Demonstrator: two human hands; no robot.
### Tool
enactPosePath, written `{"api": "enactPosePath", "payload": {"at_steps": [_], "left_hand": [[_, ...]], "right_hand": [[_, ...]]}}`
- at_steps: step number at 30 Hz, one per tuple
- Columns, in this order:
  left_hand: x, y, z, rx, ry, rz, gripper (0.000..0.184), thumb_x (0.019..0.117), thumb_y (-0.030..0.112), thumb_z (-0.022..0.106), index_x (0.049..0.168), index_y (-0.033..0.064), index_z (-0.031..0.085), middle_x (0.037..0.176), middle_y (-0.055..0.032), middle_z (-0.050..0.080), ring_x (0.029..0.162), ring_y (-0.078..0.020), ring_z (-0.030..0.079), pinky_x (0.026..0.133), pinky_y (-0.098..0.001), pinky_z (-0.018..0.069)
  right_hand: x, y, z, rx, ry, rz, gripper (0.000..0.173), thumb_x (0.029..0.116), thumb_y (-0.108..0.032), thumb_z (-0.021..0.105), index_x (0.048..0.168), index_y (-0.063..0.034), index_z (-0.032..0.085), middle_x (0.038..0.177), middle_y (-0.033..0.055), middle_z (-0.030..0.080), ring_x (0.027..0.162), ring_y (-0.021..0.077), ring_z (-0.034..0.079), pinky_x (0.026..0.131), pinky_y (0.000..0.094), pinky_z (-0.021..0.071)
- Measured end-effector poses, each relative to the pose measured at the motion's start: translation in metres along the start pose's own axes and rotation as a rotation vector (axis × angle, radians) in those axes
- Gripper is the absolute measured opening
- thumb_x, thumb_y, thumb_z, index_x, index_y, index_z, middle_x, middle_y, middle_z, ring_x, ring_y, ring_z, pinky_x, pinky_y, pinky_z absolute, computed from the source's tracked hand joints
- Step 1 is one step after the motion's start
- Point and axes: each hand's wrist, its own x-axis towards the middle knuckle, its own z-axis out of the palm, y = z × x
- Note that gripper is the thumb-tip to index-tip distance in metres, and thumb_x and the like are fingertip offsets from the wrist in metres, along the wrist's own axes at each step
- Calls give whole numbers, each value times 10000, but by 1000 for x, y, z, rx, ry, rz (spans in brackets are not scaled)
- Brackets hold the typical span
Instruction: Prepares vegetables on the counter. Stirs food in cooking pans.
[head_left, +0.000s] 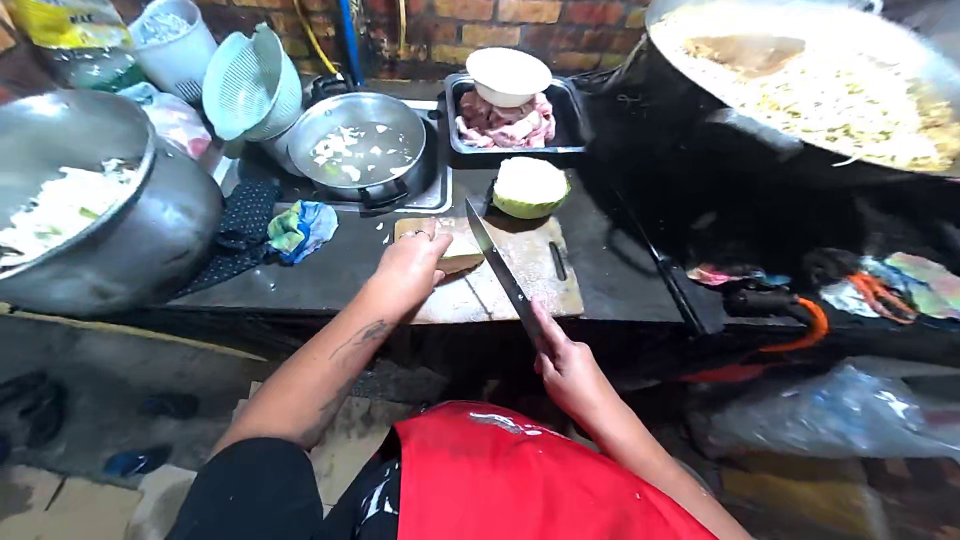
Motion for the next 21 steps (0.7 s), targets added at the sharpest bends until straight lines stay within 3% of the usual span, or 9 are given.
{"api": "enactPosePath", "payload": {"at_steps": [2, 6, 10, 18, 21], "left_hand": [[-5, -4, 9, -49, 59, 34, 504, 943, 134, 726, 1431, 114, 602, 1365, -232, 603, 1272, -451, 562, 1059, -578, 468], [-4, -3, 13, -63, 61, 37, 497, 952, 112, 707, 1438, 136, 606, 1390, -222, 600, 1300, -454, 537, 1093, -556, 440], [-1, -7, 11, -56, 38, 75, 501, 948, 112, 710, 1438, 145, 610, 1387, -212, 604, 1290, -449, 545, 1098, -553, 433], [-3, -12, 10, -110, 64, 134, 488, 926, 95, 730, 1405, 124, 638, 1353, -204, 627, 1271, -446, 557, 1078, -581, 444], [-4, -9, 12, -102, 67, 120, 496, 922, 84, 729, 1406, 137, 638, 1352, -196, 628, 1293, -440, 546, 1091, -570, 440]], "right_hand": [[0, -4, 4, -53, -14, 13, 655, 1002, -67, 446, 1635, -121, 286, 819, 132, 707, 670, 262, 669, 690, 478, 575], [9, -16, 4, -166, -89, 61, 612, 1054, -102, 404, 1647, -134, 253, 871, 175, 727, 768, 339, 708, 764, 519, 575], [26, -20, 11, -171, -201, 114, 631, 1071, -108, 379, 1664, -161, 172, 900, 169, 717, 814, 325, 705, 807, 501, 569], [48, -9, 14, -124, -190, 77, 628, 1077, -112, 401, 1663, -201, 193, 1063, 216, 728, 978, 355, 714, 934, 517, 545], [29, -9, -2, -123, -61, 8, 622, 1053, -103, 409, 1650, -166, 248, 947, 183, 737, 799, 309, 719, 790, 493, 581]]}}
